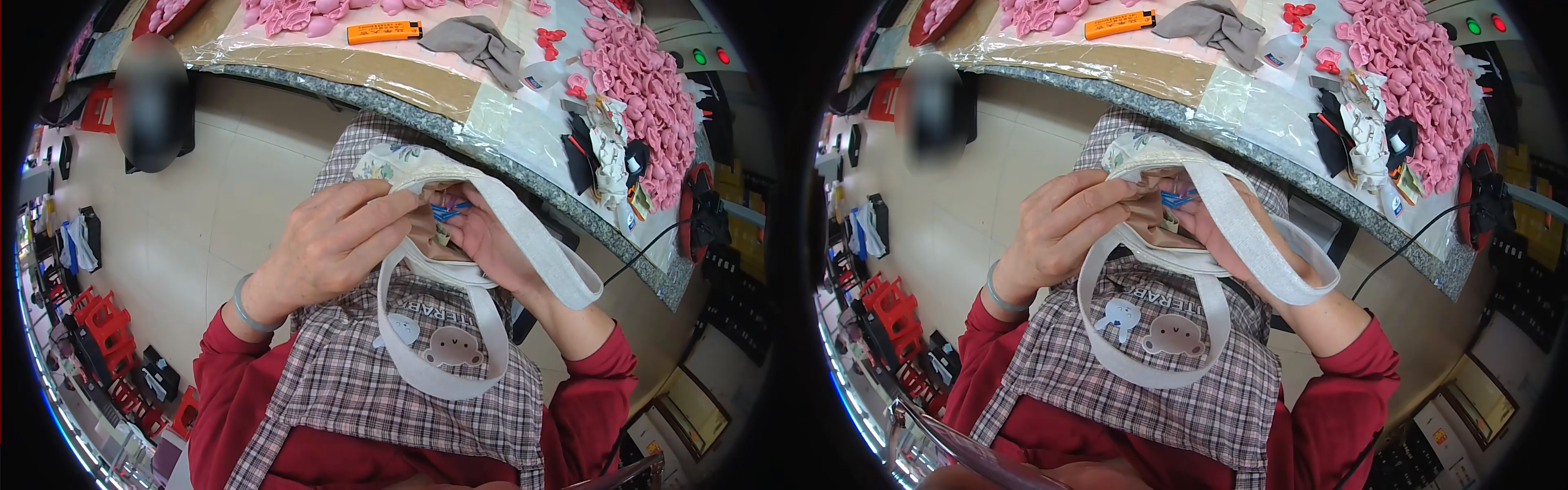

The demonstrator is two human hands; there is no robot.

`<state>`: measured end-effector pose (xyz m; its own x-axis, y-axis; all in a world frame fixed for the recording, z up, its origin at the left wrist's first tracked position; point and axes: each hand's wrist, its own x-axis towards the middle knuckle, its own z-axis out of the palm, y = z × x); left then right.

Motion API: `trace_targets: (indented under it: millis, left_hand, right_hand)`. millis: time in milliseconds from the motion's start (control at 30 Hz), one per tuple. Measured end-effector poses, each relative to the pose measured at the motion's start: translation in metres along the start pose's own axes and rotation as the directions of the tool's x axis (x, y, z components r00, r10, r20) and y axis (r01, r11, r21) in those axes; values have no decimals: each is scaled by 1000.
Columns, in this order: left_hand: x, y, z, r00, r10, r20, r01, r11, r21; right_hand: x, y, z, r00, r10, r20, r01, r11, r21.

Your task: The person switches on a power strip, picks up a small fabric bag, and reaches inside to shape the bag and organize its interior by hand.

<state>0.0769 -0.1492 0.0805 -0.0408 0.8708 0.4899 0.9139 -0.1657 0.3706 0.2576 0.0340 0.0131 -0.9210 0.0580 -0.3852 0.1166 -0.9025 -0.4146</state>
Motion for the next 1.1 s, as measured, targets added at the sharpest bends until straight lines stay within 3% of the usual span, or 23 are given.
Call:
trace_targets:
  millis: [467, 533, 600, 733, 800, 833, 867, 967, 1100]
  left_hand:
    - [7, 3, -12, 991, 45, 127, -45, 999, -5]
    - [9, 3, -17, 972, 32, 234, -31, 999, -9]
    - [12, 6, -19, 956, 12, 294, -11, 1000, -4]
    - [18, 10, -19, 942, 1, 336, -10, 1000, 24]
    - [19, 12, -18, 937, 6, 349, -20, 999, 36]
    - [21, 16, -16, 937, -1, 349, -16, 999, 45]
    - [21, 19, -14, 938, -10, 348, -10, 998, 55]
    - [19, 21, -7, 914, 26, 404, -57, 996, 64]
    - [16, 21, -3, 906, 84, 415, -107, 994, 32]
  right_hand:
    - [-7, -2, 19, 997, -67, -26, 60, 976, -210]
    - [-8, -6, 7, 998, -27, -54, -5, 851, -525]
    - [-9, -9, 6, 998, -21, -55, -23, 724, -690]
    - [-8, -13, 19, 989, -103, 106, 146, 577, -804]
    - [-8, -11, 24, 988, -124, 95, 156, 776, -610]
    - [-9, -6, 28, 995, -92, 32, 98, 941, -324]
    - [-9, -4, 30, 999, -41, -15, 41, 999, 1]
    - [-10, 1, 17, 999, 44, -21, -45, 998, -52]
    - [-14, 7, 15, 997, 36, -75, -35, 999, 14]
